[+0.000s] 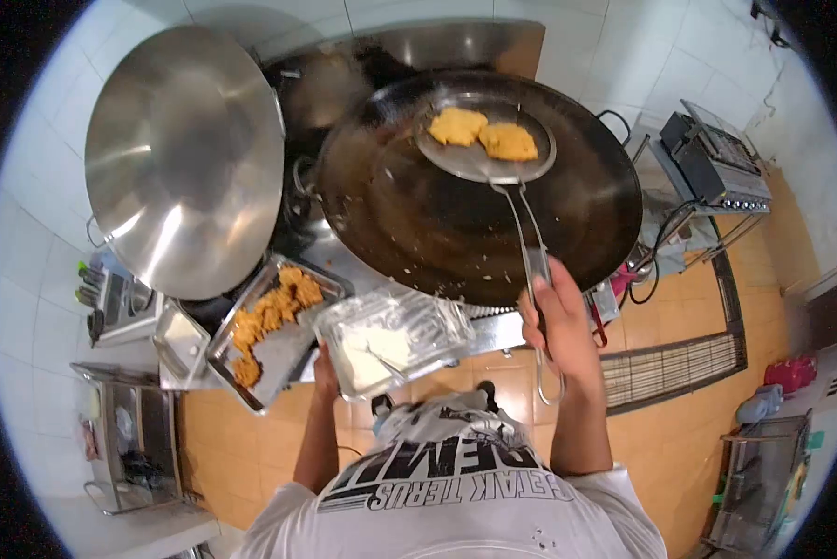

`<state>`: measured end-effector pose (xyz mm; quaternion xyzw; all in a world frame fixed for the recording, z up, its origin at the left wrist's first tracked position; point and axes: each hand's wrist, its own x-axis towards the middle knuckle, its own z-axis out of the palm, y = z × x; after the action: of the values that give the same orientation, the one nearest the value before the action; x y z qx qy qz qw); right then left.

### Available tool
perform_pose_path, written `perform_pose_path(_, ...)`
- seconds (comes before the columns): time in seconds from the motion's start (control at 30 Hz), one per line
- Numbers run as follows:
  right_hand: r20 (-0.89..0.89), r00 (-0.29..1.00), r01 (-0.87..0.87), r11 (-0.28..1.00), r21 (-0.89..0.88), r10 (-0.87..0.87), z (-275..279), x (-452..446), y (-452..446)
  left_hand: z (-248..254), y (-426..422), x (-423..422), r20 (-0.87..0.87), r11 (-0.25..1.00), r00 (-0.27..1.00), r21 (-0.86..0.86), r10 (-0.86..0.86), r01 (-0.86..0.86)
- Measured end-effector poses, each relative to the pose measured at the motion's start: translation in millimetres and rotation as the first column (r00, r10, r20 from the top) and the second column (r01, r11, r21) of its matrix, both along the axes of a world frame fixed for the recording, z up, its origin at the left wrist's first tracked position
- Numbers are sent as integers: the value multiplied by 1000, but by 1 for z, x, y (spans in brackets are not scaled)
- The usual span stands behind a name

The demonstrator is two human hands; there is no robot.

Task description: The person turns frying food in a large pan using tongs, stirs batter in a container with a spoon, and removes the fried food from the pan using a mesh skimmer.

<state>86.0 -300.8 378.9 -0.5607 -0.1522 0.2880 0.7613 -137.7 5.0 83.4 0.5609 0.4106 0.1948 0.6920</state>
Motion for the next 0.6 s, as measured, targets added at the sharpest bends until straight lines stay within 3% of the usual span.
perform_pose_path(0.13, -64, 997, 38, 999, 24, -36, 8, -12, 15, 26, -20, 11, 268, 989, 962, -143, 59, -21)
perform_pose_path(0.17, 30, 999, 25, 1000, 5, -25, 1, -11, 21, 22, -16, 9, 268, 989, 961, -149, 64, -24)
perform_pose_path(0.3, -45, 992, 122, 992, 13, -121, 4, -53, 23, -17, 8, -1, 207, 984, 978, -176, 17, 21)
perform_pose_path(0.4, 1, 988, 153, 988, -22, -153, 7, -62, 24, -5, 1, 6, 172, 986, 982, -157, 84, -57)
perform_pose_path(0.6, 19, 984, 177, 984, -1, -177, -4, -48, 35, -14, 6, 2, 168, 986, 983, -159, 74, -47)
